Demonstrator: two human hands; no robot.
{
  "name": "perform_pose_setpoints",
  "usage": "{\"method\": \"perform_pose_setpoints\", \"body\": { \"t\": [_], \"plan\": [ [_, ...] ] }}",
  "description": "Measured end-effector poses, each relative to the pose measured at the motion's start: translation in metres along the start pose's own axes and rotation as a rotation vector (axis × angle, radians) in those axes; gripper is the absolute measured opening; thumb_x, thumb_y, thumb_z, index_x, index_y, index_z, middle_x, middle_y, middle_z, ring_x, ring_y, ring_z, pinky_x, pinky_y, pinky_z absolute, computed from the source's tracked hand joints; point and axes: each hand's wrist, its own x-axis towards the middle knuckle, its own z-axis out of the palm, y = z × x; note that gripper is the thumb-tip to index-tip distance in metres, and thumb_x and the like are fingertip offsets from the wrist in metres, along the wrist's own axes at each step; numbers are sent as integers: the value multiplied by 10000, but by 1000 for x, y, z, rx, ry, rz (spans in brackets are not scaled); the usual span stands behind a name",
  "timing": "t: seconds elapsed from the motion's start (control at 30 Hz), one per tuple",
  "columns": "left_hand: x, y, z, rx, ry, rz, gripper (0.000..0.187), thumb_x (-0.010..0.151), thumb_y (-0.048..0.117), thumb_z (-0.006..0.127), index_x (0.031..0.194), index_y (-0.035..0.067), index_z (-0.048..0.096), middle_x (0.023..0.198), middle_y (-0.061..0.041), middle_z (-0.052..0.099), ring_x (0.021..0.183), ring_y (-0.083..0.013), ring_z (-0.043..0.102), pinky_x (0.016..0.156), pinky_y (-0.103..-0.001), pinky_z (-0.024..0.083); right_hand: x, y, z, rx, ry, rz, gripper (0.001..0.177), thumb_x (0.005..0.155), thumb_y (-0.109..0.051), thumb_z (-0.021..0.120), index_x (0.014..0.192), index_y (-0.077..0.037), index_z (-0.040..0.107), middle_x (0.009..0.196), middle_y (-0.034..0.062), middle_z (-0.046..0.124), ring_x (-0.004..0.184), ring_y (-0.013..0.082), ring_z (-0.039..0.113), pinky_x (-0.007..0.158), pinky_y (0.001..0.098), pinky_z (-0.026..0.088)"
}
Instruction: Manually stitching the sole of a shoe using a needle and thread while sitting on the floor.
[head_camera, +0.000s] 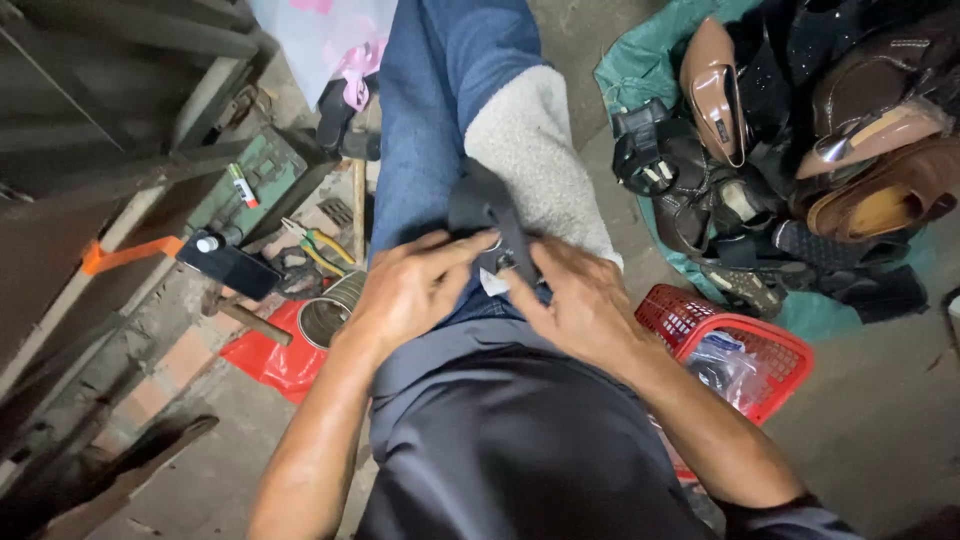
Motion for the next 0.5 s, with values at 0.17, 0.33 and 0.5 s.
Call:
{"method": "perform_pose_setpoints", "body": {
  "t": [0.17, 0.33, 0.5],
  "plan": [
    [-25, -15, -28, 89, 36, -46, 183, 1010, 240, 579, 1077, 285, 742, 862, -2, 726, 828, -304, 729, 676, -426, 588, 11, 12, -26, 280, -8, 152, 175, 950, -198, 713, 927, -26, 695, 1020, 253, 714, 954, 478, 690, 832, 558, 528],
    [-30, -23, -23, 163, 76, -48, 87, 984, 160, 587, 934, 183, 655, 808, -36, 677, 835, -298, 720, 677, -418, 576, 20, 46, -31, -147, 205, 104, 158, 989, -19, 770, 1065, 65, 659, 1323, 301, 560, 1180, 585, 578, 941, 658, 480],
    [-19, -14, -11, 175, 133, 4, 171, 978, 200, 563, 808, 176, 559, 638, -26, 535, 667, -287, 634, 546, -411, 514, 21, 19, 23, -181, 256, -277, 269, 954, -107, 726, 1222, -84, 709, 1290, 172, 635, 1158, 444, 613, 991, 510, 504]
  ]
}}
